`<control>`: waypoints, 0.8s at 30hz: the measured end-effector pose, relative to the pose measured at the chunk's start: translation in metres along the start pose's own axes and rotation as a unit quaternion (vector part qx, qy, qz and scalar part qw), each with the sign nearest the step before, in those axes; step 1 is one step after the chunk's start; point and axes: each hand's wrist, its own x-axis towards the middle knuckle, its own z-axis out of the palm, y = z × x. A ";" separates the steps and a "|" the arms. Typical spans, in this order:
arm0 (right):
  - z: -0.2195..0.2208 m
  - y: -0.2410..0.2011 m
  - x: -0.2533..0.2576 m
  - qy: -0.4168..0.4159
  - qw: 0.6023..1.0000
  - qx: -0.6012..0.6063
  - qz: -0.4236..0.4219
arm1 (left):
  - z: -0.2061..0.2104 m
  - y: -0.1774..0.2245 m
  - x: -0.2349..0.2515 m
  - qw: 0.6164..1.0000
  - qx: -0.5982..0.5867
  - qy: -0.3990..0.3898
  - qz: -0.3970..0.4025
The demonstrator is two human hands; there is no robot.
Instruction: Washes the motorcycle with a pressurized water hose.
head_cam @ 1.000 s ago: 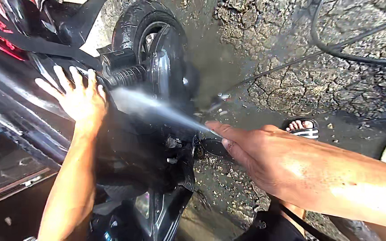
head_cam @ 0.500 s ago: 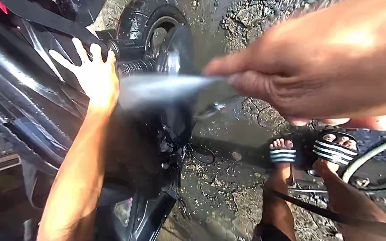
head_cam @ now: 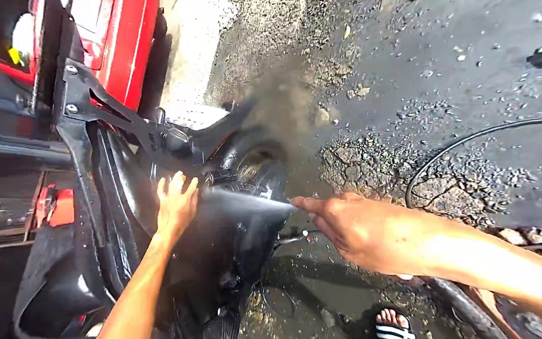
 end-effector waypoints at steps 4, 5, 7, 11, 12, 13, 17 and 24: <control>-0.027 0.025 -0.011 -0.010 1.000 0.003 -0.021 | 0.012 0.011 0.000 0.973 -0.069 0.149 -0.160; -0.034 0.030 -0.012 0.002 1.000 -0.004 -0.028 | 0.010 0.014 0.007 0.963 -0.067 0.163 -0.205; -0.035 0.048 -0.010 0.086 0.993 -0.023 -0.081 | 0.007 0.012 0.012 0.949 -0.063 0.163 -0.263; -0.046 0.077 -0.001 0.134 0.980 -0.040 -0.142 | 0.007 -0.002 0.003 0.947 -0.136 0.181 -0.229; -0.048 0.084 0.003 0.139 0.974 -0.053 -0.170 | 0.006 -0.002 0.002 0.944 -0.153 0.182 -0.229; -0.053 0.082 0.002 0.110 0.974 -0.063 -0.188 | 0.005 -0.001 0.001 0.941 -0.164 0.181 -0.234; -0.076 0.044 0.003 0.038 0.988 -0.052 -0.142 | 0.004 0.005 0.002 0.935 -0.183 0.181 -0.244; -0.080 0.037 0.031 0.049 0.982 -0.064 -0.170 | 0.003 0.014 0.007 0.925 -0.177 0.188 -0.279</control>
